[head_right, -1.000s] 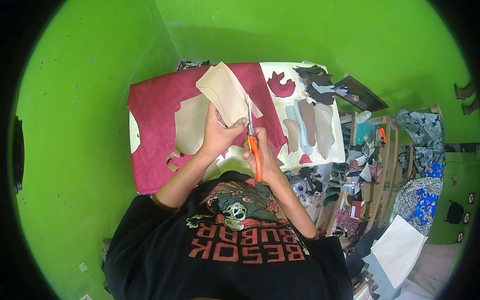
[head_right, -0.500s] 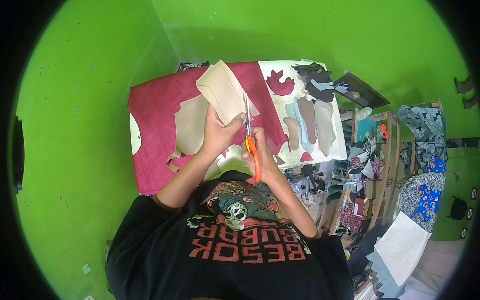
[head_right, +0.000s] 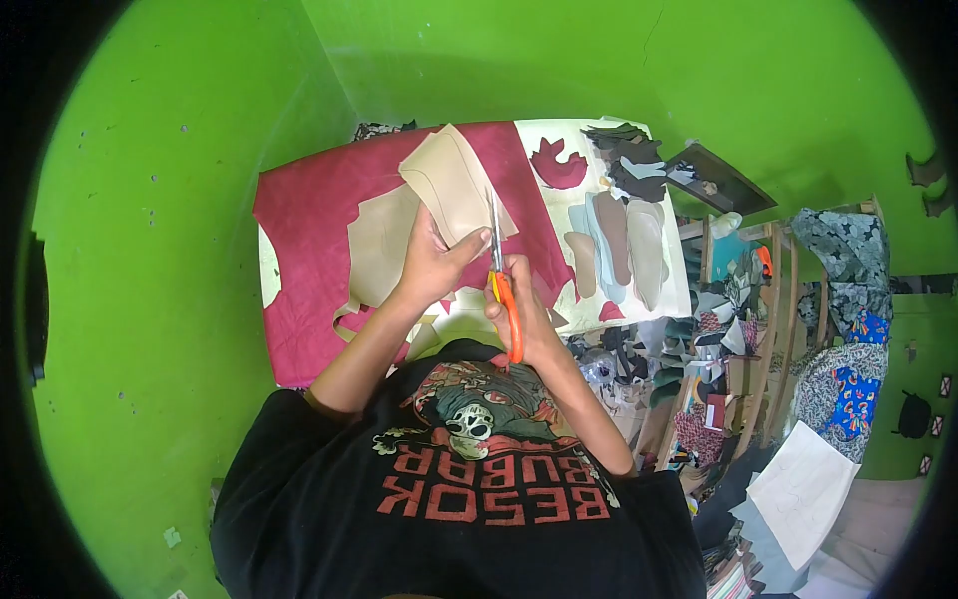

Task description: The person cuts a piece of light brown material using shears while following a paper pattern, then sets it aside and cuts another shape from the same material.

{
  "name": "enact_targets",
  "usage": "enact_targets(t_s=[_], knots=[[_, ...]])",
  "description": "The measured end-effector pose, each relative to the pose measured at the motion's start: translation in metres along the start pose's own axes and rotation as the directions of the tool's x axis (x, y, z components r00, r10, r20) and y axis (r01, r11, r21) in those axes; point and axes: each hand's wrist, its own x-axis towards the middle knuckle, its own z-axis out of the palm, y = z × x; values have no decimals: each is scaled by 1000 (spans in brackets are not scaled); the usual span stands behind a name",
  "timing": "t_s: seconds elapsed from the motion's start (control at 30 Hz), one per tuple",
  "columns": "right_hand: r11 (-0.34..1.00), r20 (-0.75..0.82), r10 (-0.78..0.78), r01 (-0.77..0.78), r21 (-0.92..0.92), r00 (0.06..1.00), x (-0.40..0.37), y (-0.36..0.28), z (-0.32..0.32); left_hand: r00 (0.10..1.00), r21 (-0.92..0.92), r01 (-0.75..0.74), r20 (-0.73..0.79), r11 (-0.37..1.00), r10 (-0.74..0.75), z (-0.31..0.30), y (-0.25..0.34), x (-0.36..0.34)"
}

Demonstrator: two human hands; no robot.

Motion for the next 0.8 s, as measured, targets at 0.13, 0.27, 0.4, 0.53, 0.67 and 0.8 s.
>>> enact_targets(t_s=[0.13,0.27,0.4,0.53,0.67,0.8], knots=[[999,-11,-29,29,-17,1000,1,2,-1,998,85,-5,56,996,0,-6,-2,3],[1000,-6,11,-11,10,1000,2,-10,-1,998,66,15,60,998,-19,-7,-4,4],[1000,-20,19,-18,20,1000,2,-9,-1,997,68,19,67,998,-23,-10,-6,5],[1000,23,-22,22,20,999,2,-1,-5,996,107,24,79,994,-32,-13,-8,5],[1000,15,11,-11,-7,1000,5,-3,-4,993,114,50,103,992,-62,-17,-3,7],[1000,22,-1,1,0,1000,7,-5,-7,991,88,76,102,993,-85,-18,-8,7]])
